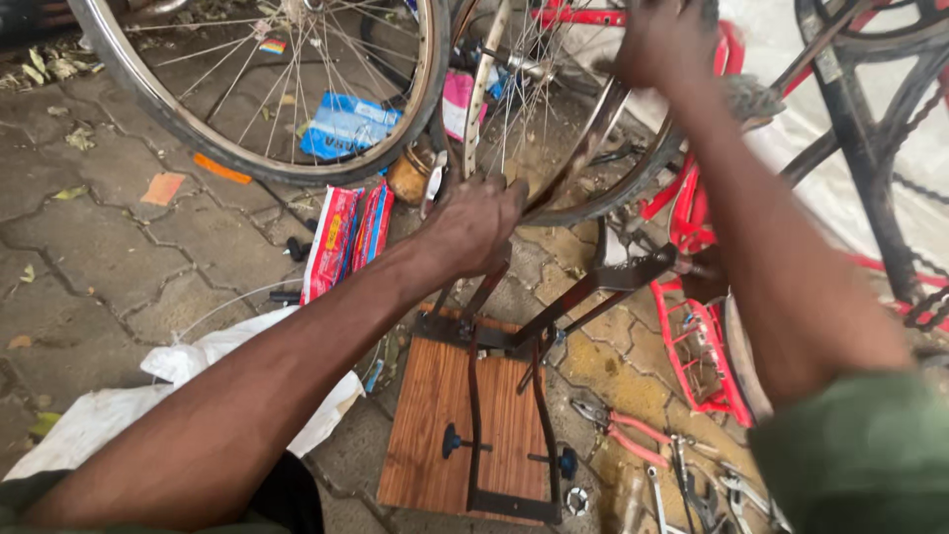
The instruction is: The person works on a bicycle wheel held in a repair stand, turning the wheel and using a wrench on the hub axle, then manipulates the tire and rim by hand, pressing and working around the rim while checking the wheel as it spins.
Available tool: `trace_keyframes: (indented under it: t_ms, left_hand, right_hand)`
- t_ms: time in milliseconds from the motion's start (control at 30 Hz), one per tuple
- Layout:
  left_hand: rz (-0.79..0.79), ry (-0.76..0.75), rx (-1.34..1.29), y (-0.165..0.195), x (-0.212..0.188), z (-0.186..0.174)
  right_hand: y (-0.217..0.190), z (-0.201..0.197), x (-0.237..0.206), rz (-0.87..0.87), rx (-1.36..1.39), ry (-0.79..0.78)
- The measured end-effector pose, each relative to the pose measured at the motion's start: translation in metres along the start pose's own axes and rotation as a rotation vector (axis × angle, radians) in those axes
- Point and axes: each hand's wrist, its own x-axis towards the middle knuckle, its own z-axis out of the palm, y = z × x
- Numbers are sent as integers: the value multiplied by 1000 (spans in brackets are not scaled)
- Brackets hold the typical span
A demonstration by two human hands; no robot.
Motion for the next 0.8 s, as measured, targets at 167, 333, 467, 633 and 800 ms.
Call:
trace_keyframes:
  t_ms: [167,333,467,633,800]
  left_hand:
    - [38,110,12,-2,3,6]
    - [66,107,106,0,-3,4]
    - [2,34,109,6,-5,-1]
    - [-49,-13,78,13,-9,-8]
    - [186,436,56,21,-23,-24]
  right_hand:
    - [-29,31,-78,7,49,-219]
    - [-37,33,-154,-143,327,-306]
    - [-42,42,-200,-191,410,-305]
    - [-12,25,-212,-157,32,-397]
    - [18,8,-210,59,173,-467]
